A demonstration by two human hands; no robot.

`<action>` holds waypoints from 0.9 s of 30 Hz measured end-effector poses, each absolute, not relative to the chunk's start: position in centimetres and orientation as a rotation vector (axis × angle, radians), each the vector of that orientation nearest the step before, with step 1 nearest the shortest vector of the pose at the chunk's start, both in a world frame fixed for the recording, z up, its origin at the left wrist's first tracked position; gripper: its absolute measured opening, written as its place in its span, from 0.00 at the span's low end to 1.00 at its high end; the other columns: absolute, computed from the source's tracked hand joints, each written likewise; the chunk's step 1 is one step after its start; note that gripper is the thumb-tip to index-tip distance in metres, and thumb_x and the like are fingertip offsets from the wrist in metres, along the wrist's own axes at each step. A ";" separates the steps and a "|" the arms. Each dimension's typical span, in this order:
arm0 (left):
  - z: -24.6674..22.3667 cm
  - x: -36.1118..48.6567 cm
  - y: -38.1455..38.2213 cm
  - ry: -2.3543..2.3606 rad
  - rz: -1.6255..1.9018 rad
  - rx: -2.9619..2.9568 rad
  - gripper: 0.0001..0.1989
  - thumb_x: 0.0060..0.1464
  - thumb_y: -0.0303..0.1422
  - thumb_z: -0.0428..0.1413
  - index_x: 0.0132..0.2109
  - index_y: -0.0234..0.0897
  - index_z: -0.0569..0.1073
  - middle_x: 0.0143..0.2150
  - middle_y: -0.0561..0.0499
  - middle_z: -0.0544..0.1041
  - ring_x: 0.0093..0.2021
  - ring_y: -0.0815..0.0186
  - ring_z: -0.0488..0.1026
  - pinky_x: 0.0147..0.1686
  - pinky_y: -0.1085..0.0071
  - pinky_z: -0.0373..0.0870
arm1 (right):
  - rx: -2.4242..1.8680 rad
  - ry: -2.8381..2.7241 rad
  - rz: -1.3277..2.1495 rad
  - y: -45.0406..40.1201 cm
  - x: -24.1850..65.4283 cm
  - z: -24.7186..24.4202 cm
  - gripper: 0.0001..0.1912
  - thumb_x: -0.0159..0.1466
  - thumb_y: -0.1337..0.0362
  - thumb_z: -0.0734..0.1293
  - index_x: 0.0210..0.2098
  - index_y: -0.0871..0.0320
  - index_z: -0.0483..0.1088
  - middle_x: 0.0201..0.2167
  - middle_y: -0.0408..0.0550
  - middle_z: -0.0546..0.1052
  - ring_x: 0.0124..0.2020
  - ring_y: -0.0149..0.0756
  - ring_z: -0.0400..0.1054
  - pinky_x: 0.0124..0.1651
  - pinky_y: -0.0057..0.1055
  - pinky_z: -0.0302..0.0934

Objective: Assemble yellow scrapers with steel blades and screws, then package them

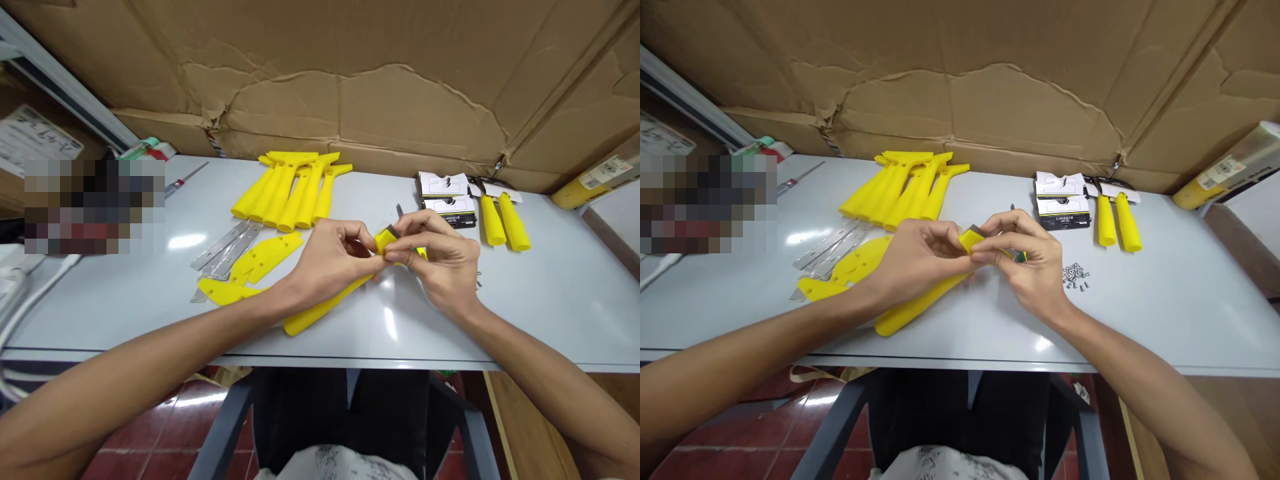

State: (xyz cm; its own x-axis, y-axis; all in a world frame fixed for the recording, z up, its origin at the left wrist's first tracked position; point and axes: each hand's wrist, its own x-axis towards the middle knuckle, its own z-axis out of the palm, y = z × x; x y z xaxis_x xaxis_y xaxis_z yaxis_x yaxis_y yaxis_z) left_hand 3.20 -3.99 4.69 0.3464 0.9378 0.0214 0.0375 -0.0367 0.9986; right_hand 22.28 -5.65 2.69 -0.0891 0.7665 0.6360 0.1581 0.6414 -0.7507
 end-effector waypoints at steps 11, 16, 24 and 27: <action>5.2 2.5 -3.9 1.021 0.914 1.626 0.13 0.44 0.33 0.75 0.26 0.34 0.78 0.24 0.53 0.79 0.25 0.71 0.74 0.24 0.77 0.68 | -0.882 -1.667 0.873 -4.9 23.3 3.1 0.16 0.59 0.67 0.83 0.45 0.50 0.81 0.36 0.38 0.83 0.39 0.32 0.77 0.43 0.31 0.68; 5.6 1.5 -3.2 0.966 0.826 1.830 0.11 0.51 0.36 0.74 0.30 0.36 0.81 0.28 0.53 0.82 0.26 0.69 0.76 0.26 0.75 0.70 | -0.758 -1.864 0.654 -4.7 24.1 3.4 0.09 0.64 0.71 0.78 0.42 0.52 0.82 0.39 0.42 0.85 0.39 0.33 0.78 0.44 0.33 0.70; 4.6 1.0 -3.7 0.750 1.147 2.762 0.05 0.71 0.29 0.56 0.46 0.34 0.76 0.43 0.46 0.85 0.40 0.62 0.83 0.38 0.67 0.78 | -0.540 -1.983 0.067 -4.5 24.6 3.8 0.15 0.64 0.75 0.75 0.47 0.52 0.79 0.39 0.46 0.85 0.40 0.38 0.81 0.41 0.37 0.78; 4.1 1.2 -3.6 0.681 1.290 3.043 0.03 0.70 0.26 0.55 0.45 0.34 0.74 0.44 0.44 0.86 0.40 0.60 0.83 0.37 0.65 0.79 | -0.449 -2.033 -0.142 -4.2 24.8 3.5 0.14 0.65 0.76 0.73 0.46 0.52 0.78 0.38 0.45 0.85 0.40 0.39 0.83 0.41 0.37 0.81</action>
State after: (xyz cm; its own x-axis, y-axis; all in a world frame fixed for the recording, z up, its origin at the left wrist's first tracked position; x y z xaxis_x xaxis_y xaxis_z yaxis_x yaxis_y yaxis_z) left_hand 1.16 -3.56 4.12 0.6311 0.2709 0.7268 0.4475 -0.8925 -0.0559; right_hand 24.77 -4.18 3.50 -0.4247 0.2539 0.8690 0.3719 0.9241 -0.0882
